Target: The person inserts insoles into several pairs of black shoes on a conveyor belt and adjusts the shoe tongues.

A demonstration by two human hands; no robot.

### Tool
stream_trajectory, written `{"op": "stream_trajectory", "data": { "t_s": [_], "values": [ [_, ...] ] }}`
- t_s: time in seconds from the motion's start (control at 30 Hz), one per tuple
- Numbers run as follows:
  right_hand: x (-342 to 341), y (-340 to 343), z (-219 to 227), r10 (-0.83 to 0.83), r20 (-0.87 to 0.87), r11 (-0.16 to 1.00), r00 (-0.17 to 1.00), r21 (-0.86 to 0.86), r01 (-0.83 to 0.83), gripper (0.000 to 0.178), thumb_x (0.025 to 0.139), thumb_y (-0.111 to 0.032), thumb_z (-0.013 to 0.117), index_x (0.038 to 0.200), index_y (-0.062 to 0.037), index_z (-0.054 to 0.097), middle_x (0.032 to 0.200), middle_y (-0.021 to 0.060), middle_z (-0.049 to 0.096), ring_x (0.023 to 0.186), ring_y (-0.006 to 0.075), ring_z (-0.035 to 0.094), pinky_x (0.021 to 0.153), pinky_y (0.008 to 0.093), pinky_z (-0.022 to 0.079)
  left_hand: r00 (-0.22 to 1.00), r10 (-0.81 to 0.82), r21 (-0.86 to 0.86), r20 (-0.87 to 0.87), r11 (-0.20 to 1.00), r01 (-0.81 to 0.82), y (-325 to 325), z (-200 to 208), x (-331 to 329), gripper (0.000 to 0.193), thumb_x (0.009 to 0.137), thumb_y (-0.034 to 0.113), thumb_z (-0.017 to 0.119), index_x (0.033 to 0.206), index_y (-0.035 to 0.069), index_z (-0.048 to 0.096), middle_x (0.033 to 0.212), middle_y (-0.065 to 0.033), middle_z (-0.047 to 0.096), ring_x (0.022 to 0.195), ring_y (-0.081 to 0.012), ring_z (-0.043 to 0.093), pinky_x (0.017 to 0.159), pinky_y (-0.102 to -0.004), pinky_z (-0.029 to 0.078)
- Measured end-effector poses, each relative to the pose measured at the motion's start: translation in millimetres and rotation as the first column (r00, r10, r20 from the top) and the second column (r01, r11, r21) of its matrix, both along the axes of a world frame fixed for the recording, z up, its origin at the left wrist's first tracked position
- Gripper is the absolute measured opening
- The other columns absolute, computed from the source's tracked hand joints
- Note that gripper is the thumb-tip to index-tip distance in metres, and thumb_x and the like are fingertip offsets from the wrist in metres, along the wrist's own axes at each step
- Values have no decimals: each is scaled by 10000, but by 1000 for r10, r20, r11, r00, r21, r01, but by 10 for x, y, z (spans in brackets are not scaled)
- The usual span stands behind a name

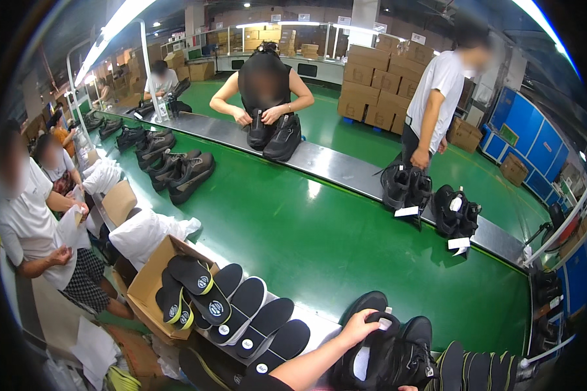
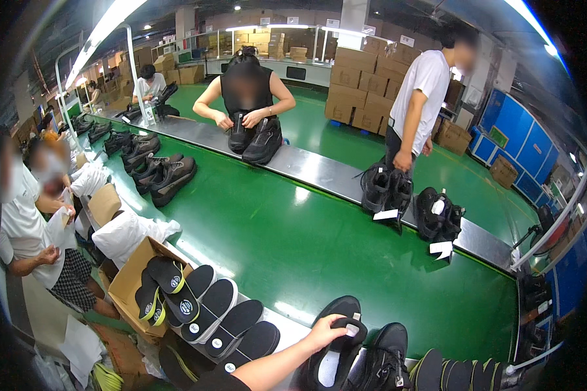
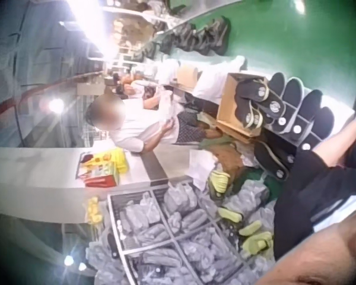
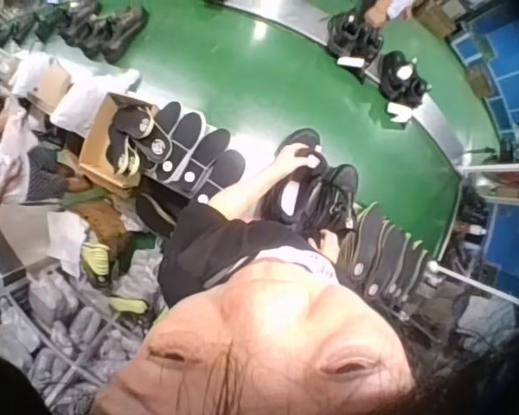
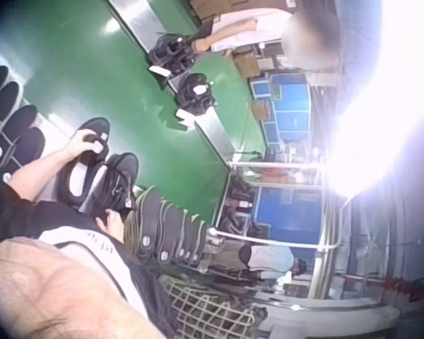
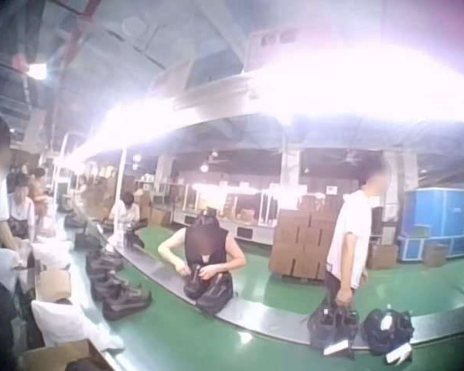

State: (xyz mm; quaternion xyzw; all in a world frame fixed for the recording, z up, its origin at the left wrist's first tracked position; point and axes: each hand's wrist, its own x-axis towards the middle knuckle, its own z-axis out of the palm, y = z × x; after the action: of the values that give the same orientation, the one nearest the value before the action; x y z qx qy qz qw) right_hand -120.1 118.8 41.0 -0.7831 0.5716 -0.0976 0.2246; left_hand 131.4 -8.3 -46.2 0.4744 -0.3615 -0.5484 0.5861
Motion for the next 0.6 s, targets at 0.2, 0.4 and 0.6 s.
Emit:
{"op": "stream_trajectory", "data": {
  "t_s": [0.2,0.4,0.6],
  "values": [
    [-29,-118,-136,-236,-153,880,960,385,278,566,680,-307,706,1037,19,411,852,189,565,779,298,564,698,364,447,846,349,220,-402,934,-281,-445,589,752,322,695,-54,571,1009,-41,503,876,-118,594,766,-215,592,691,-343,503],
    [112,-408,-284,61,-449,918,891,376,127,547,734,-367,640,1034,48,447,870,177,568,842,272,566,709,368,454,579,628,138,-519,731,-669,-1399,963,1972,406,627,-109,568,1024,-49,500,876,-130,580,774,-246,577,698,-347,484],
    [494,-932,-275,19,-291,930,956,356,90,541,736,-362,638,1034,48,449,874,180,568,845,276,566,711,370,454,169,946,278,-277,248,-928,-2079,752,2960,331,693,34,650,987,-27,512,928,-122,557,813,-219,541,721,-314,451]
  ]
}}
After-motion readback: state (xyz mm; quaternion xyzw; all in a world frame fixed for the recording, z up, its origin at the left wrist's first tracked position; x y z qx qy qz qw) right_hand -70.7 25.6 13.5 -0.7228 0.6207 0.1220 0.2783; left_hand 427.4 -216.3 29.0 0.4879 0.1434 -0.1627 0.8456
